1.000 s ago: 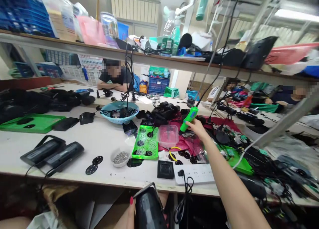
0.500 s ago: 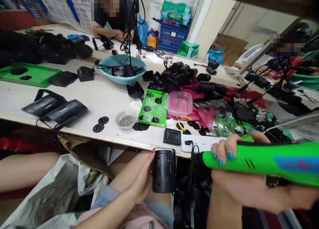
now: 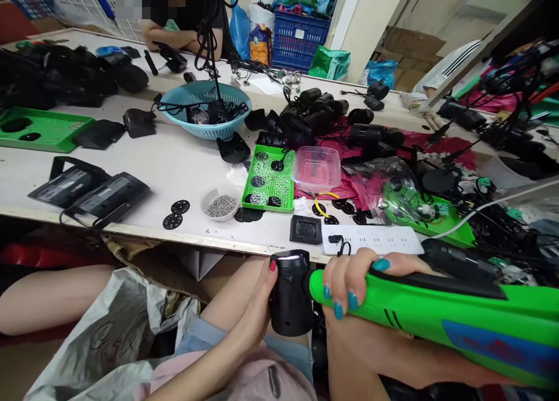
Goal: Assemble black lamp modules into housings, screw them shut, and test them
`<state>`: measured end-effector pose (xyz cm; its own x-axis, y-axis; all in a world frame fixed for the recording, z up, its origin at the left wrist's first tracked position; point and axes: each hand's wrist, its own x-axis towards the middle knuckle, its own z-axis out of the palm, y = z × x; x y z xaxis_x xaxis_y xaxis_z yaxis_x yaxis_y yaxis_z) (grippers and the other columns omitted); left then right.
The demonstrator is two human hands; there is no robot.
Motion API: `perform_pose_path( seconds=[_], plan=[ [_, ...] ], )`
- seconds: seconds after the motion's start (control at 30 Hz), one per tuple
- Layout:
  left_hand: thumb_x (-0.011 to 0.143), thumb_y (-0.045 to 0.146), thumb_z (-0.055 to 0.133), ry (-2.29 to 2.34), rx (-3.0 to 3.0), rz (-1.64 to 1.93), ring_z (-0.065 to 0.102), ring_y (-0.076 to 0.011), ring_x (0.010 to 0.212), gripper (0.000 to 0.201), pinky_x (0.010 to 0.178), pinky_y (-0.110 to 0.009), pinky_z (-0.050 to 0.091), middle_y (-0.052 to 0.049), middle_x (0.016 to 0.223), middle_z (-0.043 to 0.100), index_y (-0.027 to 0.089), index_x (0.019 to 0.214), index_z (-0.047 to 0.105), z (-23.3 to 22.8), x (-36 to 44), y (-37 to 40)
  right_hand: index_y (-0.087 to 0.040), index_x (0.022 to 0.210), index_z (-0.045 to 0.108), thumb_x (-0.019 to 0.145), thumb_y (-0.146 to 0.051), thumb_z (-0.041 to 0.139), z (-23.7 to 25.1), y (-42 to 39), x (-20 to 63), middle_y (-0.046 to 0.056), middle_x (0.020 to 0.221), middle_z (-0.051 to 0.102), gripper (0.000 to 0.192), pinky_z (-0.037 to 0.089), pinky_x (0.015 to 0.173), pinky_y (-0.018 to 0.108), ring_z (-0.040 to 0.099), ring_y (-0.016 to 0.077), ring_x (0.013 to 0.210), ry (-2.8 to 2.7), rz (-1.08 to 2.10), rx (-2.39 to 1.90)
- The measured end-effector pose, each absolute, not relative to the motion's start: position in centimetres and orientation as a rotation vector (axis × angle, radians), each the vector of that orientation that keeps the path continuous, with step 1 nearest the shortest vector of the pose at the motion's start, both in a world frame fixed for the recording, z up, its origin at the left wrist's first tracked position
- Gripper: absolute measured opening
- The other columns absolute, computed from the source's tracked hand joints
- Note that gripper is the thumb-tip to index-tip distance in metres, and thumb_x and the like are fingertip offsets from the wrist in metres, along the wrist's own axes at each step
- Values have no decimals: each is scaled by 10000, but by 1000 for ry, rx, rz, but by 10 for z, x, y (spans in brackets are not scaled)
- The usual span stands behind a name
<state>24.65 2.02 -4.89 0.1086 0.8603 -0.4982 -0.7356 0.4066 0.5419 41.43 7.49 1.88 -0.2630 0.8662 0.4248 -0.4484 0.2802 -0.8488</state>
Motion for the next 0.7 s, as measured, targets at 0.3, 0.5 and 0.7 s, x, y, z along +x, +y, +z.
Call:
perform_pose_path(
  seconds=[0.3, 0.5, 0.7],
  plan=[
    [896, 495, 642, 846, 193, 1135, 328, -203, 1484, 592, 1250, -351, 196, -9, 1456, 573, 283, 1438, 536, -54, 247, 17, -314, 1032, 651, 871, -756, 437, 40, 47, 368, -2, 617, 487, 517, 405, 416, 344, 476, 173, 432, -997, 1063, -535],
    [889, 553, 615, 842, 181, 1023, 362, -266, 1468, 615, 1232, -456, 245, -62, 1406, 616, 247, 1419, 560, -41, 240, 14, -344, 843, 620, 851, -598, 607, 38, 50, 372, -33, 503, 464, 255, 391, 375, 352, 453, 189, 363, -1091, 1215, -586],
    [894, 481, 644, 993, 391, 1044, 303, -220, 1496, 479, 1254, -354, 171, -47, 1382, 636, 233, 1303, 661, -55, 241, 13, -343, 880, 641, 894, -459, 611, 39, 47, 376, -30, 507, 501, 121, 381, 382, 342, 446, 178, 348, -1077, 1164, -554]
  ],
)
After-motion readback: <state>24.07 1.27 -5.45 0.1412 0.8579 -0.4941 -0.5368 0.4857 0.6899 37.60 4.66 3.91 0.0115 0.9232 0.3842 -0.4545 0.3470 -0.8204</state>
